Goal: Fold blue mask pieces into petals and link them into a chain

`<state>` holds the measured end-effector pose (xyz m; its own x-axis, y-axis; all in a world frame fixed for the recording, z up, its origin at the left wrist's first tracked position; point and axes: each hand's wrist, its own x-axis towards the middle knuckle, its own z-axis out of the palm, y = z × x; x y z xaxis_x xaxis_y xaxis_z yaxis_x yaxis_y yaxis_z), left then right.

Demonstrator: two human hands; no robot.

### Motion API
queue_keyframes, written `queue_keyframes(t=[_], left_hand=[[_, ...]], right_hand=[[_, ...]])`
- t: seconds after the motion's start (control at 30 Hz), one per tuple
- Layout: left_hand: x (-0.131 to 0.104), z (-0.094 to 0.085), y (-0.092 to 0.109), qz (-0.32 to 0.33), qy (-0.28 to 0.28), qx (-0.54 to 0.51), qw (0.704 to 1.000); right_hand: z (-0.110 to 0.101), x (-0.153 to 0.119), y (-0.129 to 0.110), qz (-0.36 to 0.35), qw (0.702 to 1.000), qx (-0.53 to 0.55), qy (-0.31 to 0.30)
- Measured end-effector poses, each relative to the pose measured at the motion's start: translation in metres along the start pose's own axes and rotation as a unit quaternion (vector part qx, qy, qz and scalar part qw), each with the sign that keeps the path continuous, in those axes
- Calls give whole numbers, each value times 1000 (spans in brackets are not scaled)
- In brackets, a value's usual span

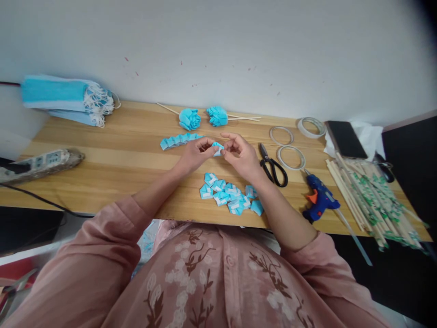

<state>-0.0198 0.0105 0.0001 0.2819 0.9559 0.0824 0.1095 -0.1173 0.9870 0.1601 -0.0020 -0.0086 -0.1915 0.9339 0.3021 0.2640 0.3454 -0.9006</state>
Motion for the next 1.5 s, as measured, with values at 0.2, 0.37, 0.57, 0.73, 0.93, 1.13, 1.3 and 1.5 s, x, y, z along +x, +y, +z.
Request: queue_keyframes(t=[0.2, 0.37, 0.57, 0.73, 0.93, 1.13, 1.3, 1.5], left_hand=[[2, -1, -3, 5, -8, -28, 1000], [1, -1, -5, 1, -2, -28, 1000], [4, -2, -13, 17, 27, -37, 999], [2, -1, -12, 41, 24, -21, 999], [2, 0, -12, 51, 18, 4, 999], [2, -1, -14, 66, 4, 27, 997], [2, 0, -14, 90, 9, 47, 995], [1, 0, -13, 92, 10, 44, 995]], right_hand=[[2, -1, 0, -23, 999, -29, 9], [0, -1, 0, -52, 997, -46, 33], [-3, -4, -10, -130, 965, -207, 93], [0, -5, -4, -120, 957, -260, 40], [-1, -4, -3, -95, 957, -274, 31], [0, -4, -6, -92, 956, -278, 20], [0, -5, -6, -102, 956, -274, 18], [1, -5, -6, -94, 959, -268, 13]])
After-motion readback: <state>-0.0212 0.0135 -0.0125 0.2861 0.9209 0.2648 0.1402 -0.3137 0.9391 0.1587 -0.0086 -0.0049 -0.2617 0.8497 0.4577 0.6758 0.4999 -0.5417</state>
